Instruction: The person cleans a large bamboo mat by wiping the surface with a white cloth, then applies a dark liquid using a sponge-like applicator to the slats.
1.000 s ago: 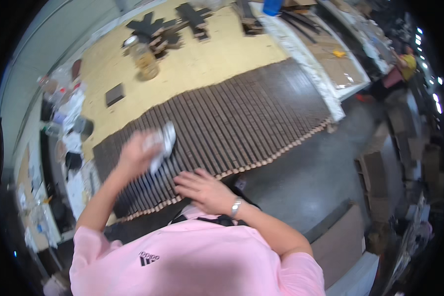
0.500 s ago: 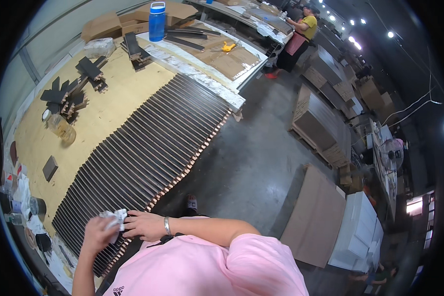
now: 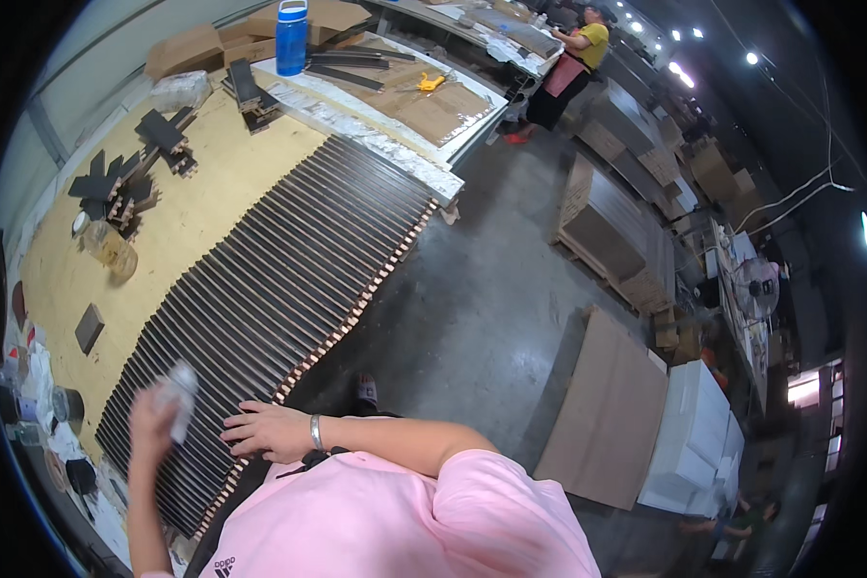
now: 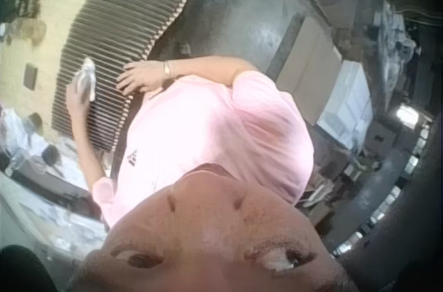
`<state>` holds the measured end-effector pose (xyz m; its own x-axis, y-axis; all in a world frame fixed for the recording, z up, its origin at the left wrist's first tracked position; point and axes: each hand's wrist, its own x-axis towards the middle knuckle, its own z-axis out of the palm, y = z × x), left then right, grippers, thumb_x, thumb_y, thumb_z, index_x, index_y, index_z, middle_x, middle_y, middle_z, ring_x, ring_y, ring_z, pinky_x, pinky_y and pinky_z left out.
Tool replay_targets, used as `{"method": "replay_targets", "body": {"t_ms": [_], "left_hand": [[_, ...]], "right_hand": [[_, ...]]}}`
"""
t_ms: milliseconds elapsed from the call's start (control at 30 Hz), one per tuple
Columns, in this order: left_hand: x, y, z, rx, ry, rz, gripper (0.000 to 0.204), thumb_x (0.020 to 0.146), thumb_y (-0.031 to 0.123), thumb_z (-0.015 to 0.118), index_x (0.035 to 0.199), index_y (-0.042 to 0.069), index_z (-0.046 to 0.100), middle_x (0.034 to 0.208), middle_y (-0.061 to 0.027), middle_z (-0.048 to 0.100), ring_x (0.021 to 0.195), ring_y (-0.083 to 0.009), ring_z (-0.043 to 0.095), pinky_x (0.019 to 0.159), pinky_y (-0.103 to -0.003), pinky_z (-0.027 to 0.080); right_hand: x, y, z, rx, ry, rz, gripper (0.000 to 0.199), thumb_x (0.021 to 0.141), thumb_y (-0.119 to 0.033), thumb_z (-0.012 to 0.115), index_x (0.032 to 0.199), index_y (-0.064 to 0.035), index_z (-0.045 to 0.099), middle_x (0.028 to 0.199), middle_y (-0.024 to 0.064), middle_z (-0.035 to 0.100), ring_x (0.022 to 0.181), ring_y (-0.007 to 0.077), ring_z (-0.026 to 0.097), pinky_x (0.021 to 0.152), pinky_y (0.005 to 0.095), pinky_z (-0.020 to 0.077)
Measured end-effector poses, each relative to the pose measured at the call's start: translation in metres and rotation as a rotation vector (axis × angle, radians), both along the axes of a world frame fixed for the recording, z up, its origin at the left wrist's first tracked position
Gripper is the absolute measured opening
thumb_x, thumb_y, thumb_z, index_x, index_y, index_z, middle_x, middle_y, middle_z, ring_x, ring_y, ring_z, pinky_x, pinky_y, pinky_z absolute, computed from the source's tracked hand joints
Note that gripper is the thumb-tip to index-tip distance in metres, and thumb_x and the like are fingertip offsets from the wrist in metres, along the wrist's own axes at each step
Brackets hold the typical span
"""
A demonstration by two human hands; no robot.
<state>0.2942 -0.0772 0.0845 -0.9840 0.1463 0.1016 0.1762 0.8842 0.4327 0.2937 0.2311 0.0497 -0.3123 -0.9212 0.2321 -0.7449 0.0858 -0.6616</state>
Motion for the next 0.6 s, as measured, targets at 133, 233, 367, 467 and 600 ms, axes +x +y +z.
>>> {"method": "replay_targets", "body": {"t_ms": [133,233,367,467,600], "left_hand": [[-0.021,-0.112,-0.022,-0.166,0.311,0.386,0.03,0.091,0.002,0.056,0.118,0.003,0.067,0.128,-0.022,0.061,0.117,-0.0391,0.058,0.1,-0.044,0.046],[-0.026,-0.009,0.02,-0.02,0.219,0.068,0.029,0.085,0.007,0.06,0.112,0.006,0.07,0.121,-0.017,0.065,0.112,-0.0355,0.06,0.095,-0.042,0.049],[0.008,0.044,0.029,-0.076,0.082,-0.762,0.036,0.074,0.007,0.071,0.108,0.019,0.072,0.118,-0.0109,0.067,0.1,-0.0317,0.063,0.086,-0.045,0.051],[-0.014,-0.044,-0.008,-0.236,0.23,-0.087,0.038,0.075,0.007,0.071,0.112,0.018,0.071,0.121,-0.0107,0.066,0.1,-0.033,0.062,0.087,-0.043,0.051],[-0.025,-0.098,-0.002,-0.293,0.428,0.374,0.041,0.076,0.004,0.07,0.114,0.017,0.07,0.123,-0.0132,0.065,0.1,-0.0349,0.062,0.088,-0.043,0.052]], "right_hand": [[-0.003,-0.005,0.013,0.019,-0.007,0.041,0.049,0.076,-0.011,0.069,0.125,-0.0139,0.063,0.146,0.0077,0.049,0.141,0.0266,0.038,0.117,0.0488,0.0262],[-0.008,0.007,0.013,0.074,-0.006,-0.021,0.051,0.081,-0.011,0.066,0.131,-0.0158,0.059,0.148,0.0072,0.048,0.142,0.0245,0.038,0.117,0.0503,0.0265],[-0.008,0.014,0.013,0.193,-0.036,0.004,0.05,0.081,-0.01,0.064,0.131,-0.0139,0.06,0.149,0.0056,0.047,0.141,0.0247,0.04,0.117,0.0482,0.0264],[-0.005,0.01,0.023,0.162,0.016,0.012,0.051,0.083,-0.012,0.064,0.134,-0.016,0.058,0.152,0.0044,0.045,0.142,0.0237,0.038,0.117,0.0494,0.0264],[-0.005,0.005,0.023,0.187,0.022,0.021,0.051,0.084,-0.013,0.065,0.135,-0.0182,0.058,0.152,0.0028,0.045,0.143,0.0234,0.038,0.117,0.0499,0.0269]]}}
